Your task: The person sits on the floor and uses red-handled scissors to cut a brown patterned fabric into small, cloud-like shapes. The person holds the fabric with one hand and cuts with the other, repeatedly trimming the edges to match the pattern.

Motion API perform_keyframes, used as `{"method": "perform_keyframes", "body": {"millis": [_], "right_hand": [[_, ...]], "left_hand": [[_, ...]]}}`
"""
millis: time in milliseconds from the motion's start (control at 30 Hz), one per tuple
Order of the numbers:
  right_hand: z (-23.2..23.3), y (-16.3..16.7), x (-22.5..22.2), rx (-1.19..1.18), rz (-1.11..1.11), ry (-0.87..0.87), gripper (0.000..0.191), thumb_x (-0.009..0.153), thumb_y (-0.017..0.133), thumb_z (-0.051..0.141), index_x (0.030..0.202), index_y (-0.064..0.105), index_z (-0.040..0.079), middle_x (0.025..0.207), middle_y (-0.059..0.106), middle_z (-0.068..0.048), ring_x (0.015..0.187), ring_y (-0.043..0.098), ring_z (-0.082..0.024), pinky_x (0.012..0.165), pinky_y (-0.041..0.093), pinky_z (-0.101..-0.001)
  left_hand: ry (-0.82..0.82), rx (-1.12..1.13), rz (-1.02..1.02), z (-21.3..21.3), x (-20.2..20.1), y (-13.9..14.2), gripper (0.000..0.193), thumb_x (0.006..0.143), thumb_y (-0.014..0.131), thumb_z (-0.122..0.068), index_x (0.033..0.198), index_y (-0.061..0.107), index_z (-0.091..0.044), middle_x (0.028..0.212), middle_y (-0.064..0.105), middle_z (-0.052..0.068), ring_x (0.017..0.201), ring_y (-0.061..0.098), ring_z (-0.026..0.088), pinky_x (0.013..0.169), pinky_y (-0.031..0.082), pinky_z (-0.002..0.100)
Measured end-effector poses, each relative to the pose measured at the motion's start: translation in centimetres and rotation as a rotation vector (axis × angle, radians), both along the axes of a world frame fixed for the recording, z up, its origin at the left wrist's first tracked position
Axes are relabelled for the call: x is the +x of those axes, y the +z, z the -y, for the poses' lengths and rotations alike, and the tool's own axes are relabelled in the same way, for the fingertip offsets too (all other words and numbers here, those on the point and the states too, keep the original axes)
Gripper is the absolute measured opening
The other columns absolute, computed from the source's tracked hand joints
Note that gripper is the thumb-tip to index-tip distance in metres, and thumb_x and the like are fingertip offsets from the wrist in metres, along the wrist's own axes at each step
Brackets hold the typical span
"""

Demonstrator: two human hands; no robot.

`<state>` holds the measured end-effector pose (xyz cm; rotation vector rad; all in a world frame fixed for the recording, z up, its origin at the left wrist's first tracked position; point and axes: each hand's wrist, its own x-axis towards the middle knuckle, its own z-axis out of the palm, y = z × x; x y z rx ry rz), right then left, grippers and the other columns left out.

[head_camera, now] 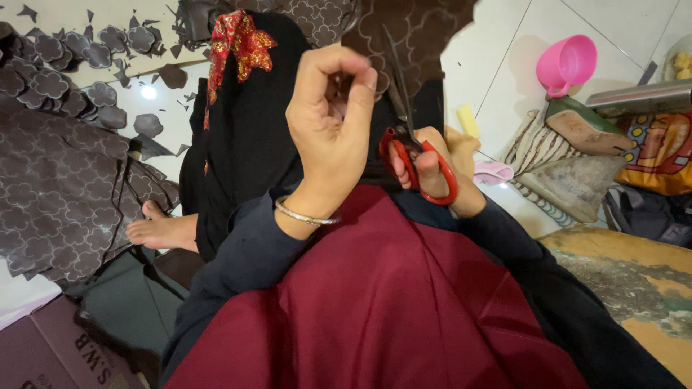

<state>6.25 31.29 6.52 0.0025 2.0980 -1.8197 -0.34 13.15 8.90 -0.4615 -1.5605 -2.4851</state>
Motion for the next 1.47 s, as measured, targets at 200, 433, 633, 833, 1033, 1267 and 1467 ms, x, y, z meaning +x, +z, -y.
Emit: {"method": "perform_keyframes", "body": {"millis": [200, 433, 633, 833, 1033, 1267, 1467], "right_hand": [[-0.2, 0.1, -0.2, 0.019, 0.017, 0.016, 0.103, 0.058, 0.044, 0.107, 0.075, 0.053, 0.006, 0.067, 0.052, 0.001, 0.057, 0.052, -0.008, 0.051, 0.043, -0.0219], [-2.0, 2.7, -0.5, 0.208, -0.001, 0.107, 0.106, 0.061, 0.034, 0.109, 0.079, 0.060, 0.008, 0.065, 0.053, 0.004, 0.060, 0.054, -0.006, 0.055, 0.042, -0.0202], [-4.1, 6.0, 0.9, 0.155, 0.095, 0.112, 0.101, 0.064, 0.050, 0.102, 0.081, 0.058, 0.003, 0.064, 0.046, 0.003, 0.056, 0.045, -0.008, 0.050, 0.035, -0.0232], [-4.3, 6.7, 0.2, 0.206, 0.125, 0.163, 0.100, 0.064, 0.049, 0.101, 0.081, 0.058, 0.003, 0.064, 0.048, 0.003, 0.054, 0.050, -0.007, 0.048, 0.039, -0.0226], [-3.9, 6.8, -0.6, 0.230, 0.108, 0.249, 0.099, 0.065, 0.044, 0.102, 0.080, 0.059, 0.005, 0.061, 0.049, 0.003, 0.049, 0.051, -0.007, 0.044, 0.041, -0.0233], [-3.4, 6.6, -0.3, 0.292, -0.003, 0.232, 0.102, 0.065, 0.033, 0.106, 0.075, 0.058, 0.008, 0.060, 0.048, 0.004, 0.052, 0.050, -0.007, 0.047, 0.038, -0.0227], [-2.5, 4.5, -0.1, 0.311, -0.010, 0.230, 0.105, 0.058, 0.028, 0.109, 0.072, 0.057, 0.009, 0.058, 0.049, 0.005, 0.050, 0.052, -0.007, 0.047, 0.040, -0.0221]], "left_hand": [[0.056, -0.117, 0.004, 0.4, -0.1, 1.0, 0.021, 0.106, 0.065, 0.006, 0.126, 0.067, -0.001, 0.121, 0.059, 0.002, 0.101, 0.060, 0.005, 0.087, 0.053, 0.017], [0.057, -0.199, 0.018, 1.6, -1.7, 0.0, 0.023, 0.103, 0.073, 0.006, 0.125, 0.070, 0.000, 0.118, 0.063, 0.002, 0.102, 0.061, 0.006, 0.090, 0.051, 0.018], [0.117, -0.306, -0.046, 3.5, -3.1, 0.2, 0.024, 0.102, 0.073, 0.006, 0.125, 0.070, -0.001, 0.118, 0.065, 0.002, 0.103, 0.063, 0.008, 0.093, 0.052, 0.019], [-0.001, -0.339, -0.036, 3.2, -2.8, 0.4, 0.028, 0.098, 0.073, 0.006, 0.125, 0.072, 0.000, 0.115, 0.067, 0.003, 0.107, 0.065, 0.011, 0.097, 0.052, 0.022], [-0.220, -0.155, 0.089, 3.4, -2.8, 0.9, 0.031, 0.099, 0.070, 0.007, 0.130, 0.069, 0.001, 0.125, 0.069, 0.002, 0.112, 0.064, 0.008, 0.098, 0.053, 0.020], [-0.367, -0.164, 0.138, 3.7, -2.6, 1.8, 0.035, 0.098, 0.071, 0.006, 0.132, 0.068, -0.001, 0.123, 0.071, 0.001, 0.107, 0.063, 0.005, 0.093, 0.053, 0.019], [-0.433, -0.182, 0.165, 4.0, -2.1, 2.8, 0.041, 0.097, 0.072, 0.005, 0.138, 0.066, -0.001, 0.116, 0.070, 0.001, 0.089, 0.060, 0.003, 0.085, 0.051, 0.018]]}}
